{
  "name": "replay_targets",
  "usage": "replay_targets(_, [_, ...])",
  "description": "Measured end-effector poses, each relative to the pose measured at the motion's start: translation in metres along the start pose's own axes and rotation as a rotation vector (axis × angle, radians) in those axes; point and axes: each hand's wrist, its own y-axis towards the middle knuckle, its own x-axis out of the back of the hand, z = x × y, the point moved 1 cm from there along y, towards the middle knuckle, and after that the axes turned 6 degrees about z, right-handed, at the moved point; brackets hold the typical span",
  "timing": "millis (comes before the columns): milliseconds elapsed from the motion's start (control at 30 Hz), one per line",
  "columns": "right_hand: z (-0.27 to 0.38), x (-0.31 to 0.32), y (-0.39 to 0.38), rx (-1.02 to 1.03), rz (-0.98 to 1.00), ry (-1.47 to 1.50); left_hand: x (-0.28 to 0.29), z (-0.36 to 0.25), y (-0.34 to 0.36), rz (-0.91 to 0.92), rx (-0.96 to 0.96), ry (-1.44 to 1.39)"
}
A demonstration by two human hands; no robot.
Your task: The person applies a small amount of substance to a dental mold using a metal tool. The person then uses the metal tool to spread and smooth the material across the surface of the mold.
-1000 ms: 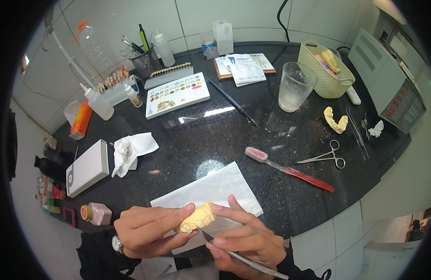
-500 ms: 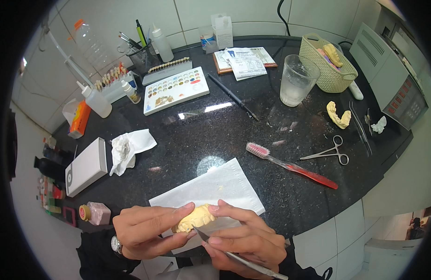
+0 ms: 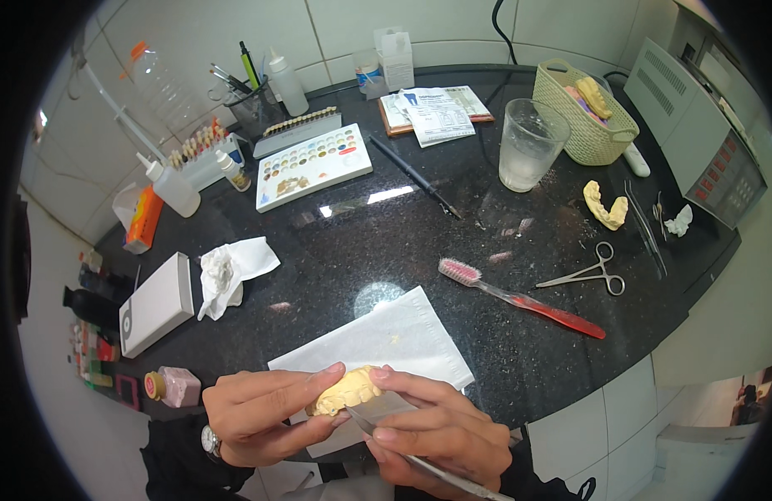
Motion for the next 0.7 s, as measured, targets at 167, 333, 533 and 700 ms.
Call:
replay_targets(167, [0.002,0.0009,0.0011,-0.091,-0.003,0.08,-0.0005,0.0006,0.0004,0.01,0.01,0.002])
replay_targets(333, [0.0016,0.0011,0.007,-0.058,0.049,0.029,0.0007,0.0,0.0006,0.03,-0.006,0.022])
replay_targets(533, [-0.0013,-0.0013,-0.0007,-0.015,-0.051,0.094,0.0002,-0.0018,0.0009,0.031,0.019,-0.017])
replay_targets(700, [0.0008,-0.0001,0.0039,-0.04,-0.013,0.044,0.0,-0.0017,0.0013,0.023,0.024,-0.008])
